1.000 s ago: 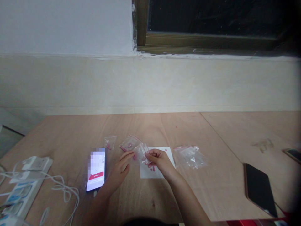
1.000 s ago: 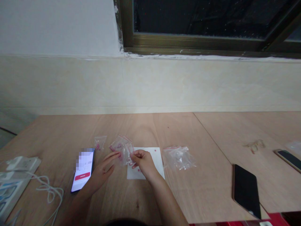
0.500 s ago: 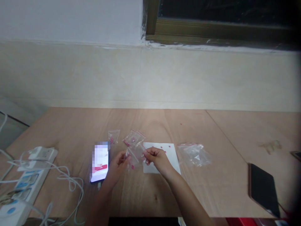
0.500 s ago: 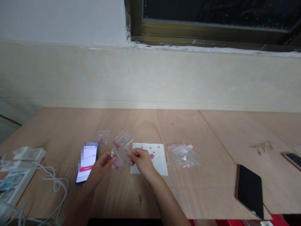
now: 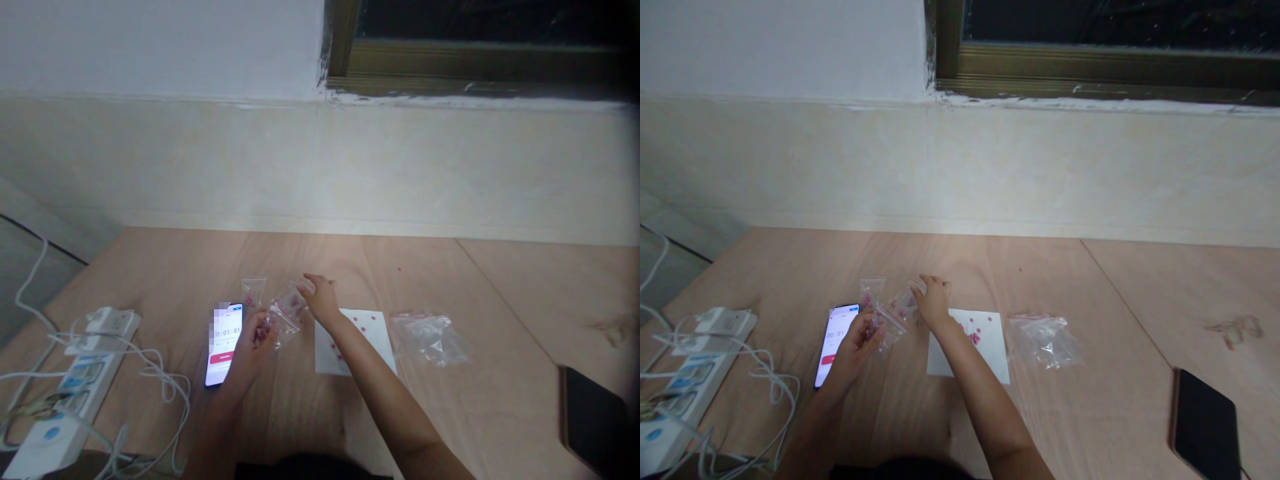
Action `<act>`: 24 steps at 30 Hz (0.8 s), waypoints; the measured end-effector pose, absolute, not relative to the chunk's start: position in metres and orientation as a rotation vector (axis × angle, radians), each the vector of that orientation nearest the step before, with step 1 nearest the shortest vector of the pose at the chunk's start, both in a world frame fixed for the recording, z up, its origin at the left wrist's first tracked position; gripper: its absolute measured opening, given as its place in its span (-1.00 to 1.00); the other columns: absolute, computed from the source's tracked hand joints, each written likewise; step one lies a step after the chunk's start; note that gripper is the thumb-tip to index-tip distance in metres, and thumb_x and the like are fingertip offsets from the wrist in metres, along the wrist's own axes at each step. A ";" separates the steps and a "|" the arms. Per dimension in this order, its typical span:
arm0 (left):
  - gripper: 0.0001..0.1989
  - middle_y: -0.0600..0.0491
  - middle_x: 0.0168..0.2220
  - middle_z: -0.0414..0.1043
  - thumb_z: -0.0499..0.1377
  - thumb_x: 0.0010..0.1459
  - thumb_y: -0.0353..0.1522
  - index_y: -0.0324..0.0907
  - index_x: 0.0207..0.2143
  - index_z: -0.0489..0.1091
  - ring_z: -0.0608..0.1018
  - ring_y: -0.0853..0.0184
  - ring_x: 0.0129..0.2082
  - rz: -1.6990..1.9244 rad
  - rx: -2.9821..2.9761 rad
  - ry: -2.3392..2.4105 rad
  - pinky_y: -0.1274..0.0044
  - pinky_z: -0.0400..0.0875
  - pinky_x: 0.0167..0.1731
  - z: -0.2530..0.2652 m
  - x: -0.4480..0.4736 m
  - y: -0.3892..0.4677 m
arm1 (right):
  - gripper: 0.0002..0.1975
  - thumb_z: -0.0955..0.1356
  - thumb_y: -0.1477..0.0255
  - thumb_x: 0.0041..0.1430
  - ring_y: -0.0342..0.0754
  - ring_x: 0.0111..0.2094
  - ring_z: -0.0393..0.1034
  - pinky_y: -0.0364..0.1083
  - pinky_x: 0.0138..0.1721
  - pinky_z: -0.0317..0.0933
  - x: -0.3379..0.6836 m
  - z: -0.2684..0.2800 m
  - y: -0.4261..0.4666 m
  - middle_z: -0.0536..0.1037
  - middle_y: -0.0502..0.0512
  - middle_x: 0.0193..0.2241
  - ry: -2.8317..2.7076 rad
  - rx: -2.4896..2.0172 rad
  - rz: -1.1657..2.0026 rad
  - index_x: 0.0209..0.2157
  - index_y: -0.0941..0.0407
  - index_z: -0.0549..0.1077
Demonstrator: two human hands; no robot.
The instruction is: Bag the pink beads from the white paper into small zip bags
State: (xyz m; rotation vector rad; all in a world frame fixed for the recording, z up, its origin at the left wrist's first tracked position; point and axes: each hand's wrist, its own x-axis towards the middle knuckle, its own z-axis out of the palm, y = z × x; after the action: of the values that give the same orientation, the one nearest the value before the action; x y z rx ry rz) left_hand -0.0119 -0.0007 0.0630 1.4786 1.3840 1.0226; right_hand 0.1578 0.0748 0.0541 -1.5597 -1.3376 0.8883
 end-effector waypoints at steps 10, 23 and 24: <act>-0.82 0.11 -0.43 0.33 0.10 0.09 -0.25 -0.17 -0.31 0.33 0.37 0.39 -0.44 0.756 1.499 1.241 0.56 0.26 -0.41 0.066 0.006 -0.026 | -0.76 0.32 0.24 0.03 -0.11 -0.49 0.29 -0.14 -0.42 0.15 0.175 0.066 -0.029 0.46 0.00 -0.55 -1.323 -1.337 1.338 -0.46 0.13 0.47; -0.69 0.02 -0.16 0.31 0.16 0.03 -0.31 -0.13 -0.14 0.25 0.38 0.28 -0.17 0.722 1.739 1.176 0.44 0.30 -0.19 0.073 0.022 -0.034 | -0.80 0.41 0.32 -0.09 -0.16 -0.59 0.30 -0.15 -0.48 0.15 0.210 0.087 -0.061 0.47 0.00 -0.67 -1.199 -1.337 1.583 -0.61 0.17 0.46; -0.70 0.01 -0.15 0.30 0.16 0.03 -0.32 -0.13 -0.16 0.25 0.37 0.27 -0.13 0.775 1.757 1.190 0.41 0.28 -0.14 0.076 0.024 -0.033 | -0.80 0.41 0.33 -0.09 -0.16 -0.60 0.30 -0.15 -0.49 0.15 0.210 0.088 -0.061 0.47 0.01 -0.67 -1.191 -1.337 1.578 -0.62 0.16 0.45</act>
State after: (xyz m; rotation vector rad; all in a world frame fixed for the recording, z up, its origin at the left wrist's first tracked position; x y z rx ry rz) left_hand 0.0235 -0.0326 0.0755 1.7570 1.1896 0.7753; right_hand 0.2104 -0.0615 0.0875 -1.3375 -1.1911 1.5780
